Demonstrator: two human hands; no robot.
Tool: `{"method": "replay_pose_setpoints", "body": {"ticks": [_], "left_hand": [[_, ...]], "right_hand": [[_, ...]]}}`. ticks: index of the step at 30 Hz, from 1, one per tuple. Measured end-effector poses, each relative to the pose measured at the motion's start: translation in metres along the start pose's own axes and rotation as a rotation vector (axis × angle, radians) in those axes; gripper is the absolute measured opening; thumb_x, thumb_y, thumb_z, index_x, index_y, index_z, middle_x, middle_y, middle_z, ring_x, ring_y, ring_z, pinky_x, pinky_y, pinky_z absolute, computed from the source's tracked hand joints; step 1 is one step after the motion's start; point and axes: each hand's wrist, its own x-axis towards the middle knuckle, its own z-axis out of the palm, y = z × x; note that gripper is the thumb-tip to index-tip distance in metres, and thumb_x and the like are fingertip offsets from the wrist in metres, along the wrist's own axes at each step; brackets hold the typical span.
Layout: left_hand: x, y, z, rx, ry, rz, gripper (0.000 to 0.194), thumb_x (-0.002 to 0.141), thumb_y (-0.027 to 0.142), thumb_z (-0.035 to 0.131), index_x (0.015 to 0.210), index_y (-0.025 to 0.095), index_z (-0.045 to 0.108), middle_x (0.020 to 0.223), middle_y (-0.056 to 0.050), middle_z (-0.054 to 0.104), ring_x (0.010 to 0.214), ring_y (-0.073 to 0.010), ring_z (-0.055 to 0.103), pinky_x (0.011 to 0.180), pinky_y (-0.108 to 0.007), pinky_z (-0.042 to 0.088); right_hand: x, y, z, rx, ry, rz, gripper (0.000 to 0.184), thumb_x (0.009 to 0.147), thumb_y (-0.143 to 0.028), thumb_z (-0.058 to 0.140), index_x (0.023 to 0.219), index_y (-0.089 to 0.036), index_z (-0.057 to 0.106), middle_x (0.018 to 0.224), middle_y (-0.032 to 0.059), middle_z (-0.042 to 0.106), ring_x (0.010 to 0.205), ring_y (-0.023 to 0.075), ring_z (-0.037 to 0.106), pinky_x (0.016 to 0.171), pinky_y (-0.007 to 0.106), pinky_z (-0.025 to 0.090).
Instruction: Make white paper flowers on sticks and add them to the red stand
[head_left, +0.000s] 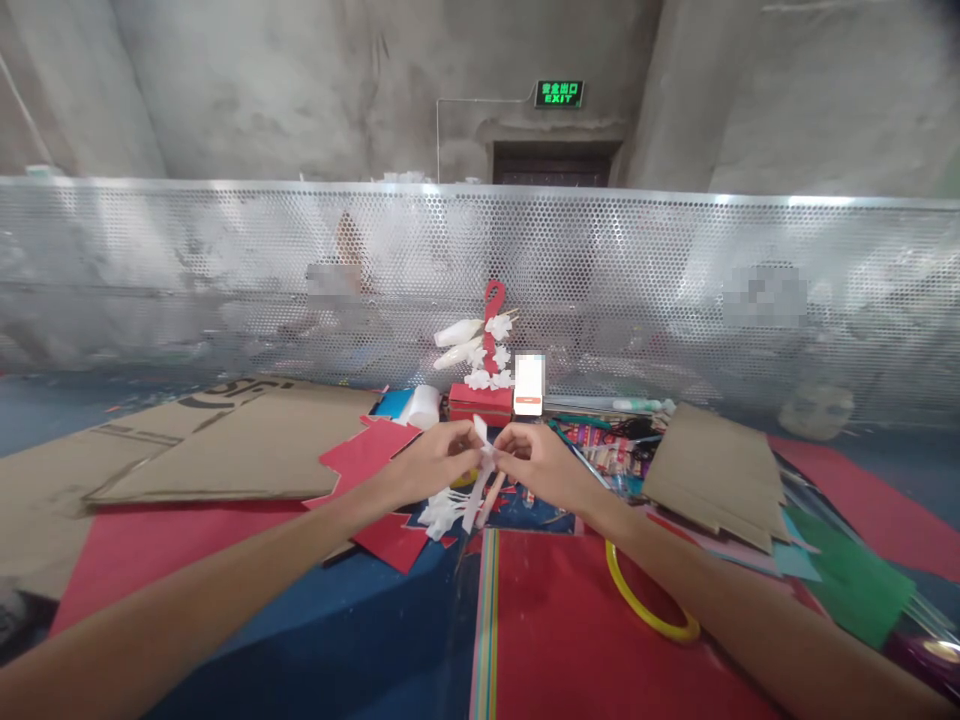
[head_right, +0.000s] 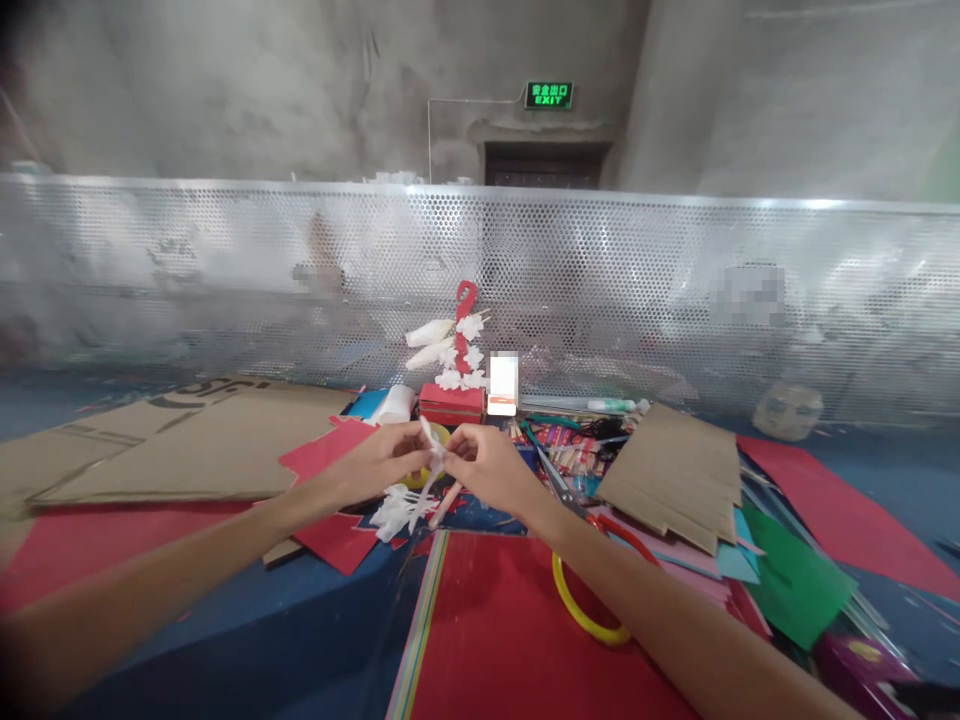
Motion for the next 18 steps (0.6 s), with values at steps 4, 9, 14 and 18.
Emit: {"method": "replay_pose_setpoints", "body": {"ticks": [4,9,14,18], "left_hand": [[0.0018,-0.007,0.0011,-0.101,-0.007,-0.069,0.02,0.083,0.036,0.056,0.083,0.016,0.056,0.071,0.001,0.056,0.06,-0.0108,0.051,0.055,-0.022,0.039],[-0.001,-0.0071,0.0025,-0.167,-0.082,-0.033,0.024,0.085,0.04,0.056,0.089,0.016,0.055,0.07,0.001,0.056,0.061,-0.0114,0.052,0.057,-0.023,0.04],[-0.0026,-0.0056,0.0019,-0.129,-0.077,0.03,0.028,0.083,0.042,0.06,0.089,0.016,0.054,0.072,0.001,0.054,0.062,-0.0109,0.05,0.057,-0.023,0.041],[0.0008,-0.0105,0.0007,-0.152,-0.087,0.043,0.018,0.077,0.029,0.063,0.081,0.016,0.051,0.073,0.001,0.056,0.062,-0.01,0.049,0.058,-0.023,0.04]], "right_hand": [[-0.0007,-0.0027,0.0005,0.026,0.011,0.019,0.009,0.078,-0.025,0.058,0.078,-0.016,0.06,0.072,0.0012,0.064,0.063,0.0126,0.059,0.057,0.021,0.044],[-0.0017,-0.0067,0.0002,0.114,-0.007,0.044,0.008,0.077,-0.023,0.058,0.078,-0.016,0.062,0.067,-0.0009,0.06,0.058,0.0103,0.055,0.053,0.02,0.042],[-0.0012,-0.0063,-0.0006,0.163,-0.047,0.075,0.015,0.078,-0.03,0.061,0.082,-0.016,0.064,0.062,-0.0025,0.057,0.046,0.0072,0.046,0.042,0.018,0.036],[-0.0002,-0.0038,-0.0007,0.176,-0.03,0.076,0.011,0.078,-0.025,0.058,0.081,-0.016,0.063,0.062,-0.0019,0.058,0.049,0.0078,0.049,0.043,0.017,0.039]]}}
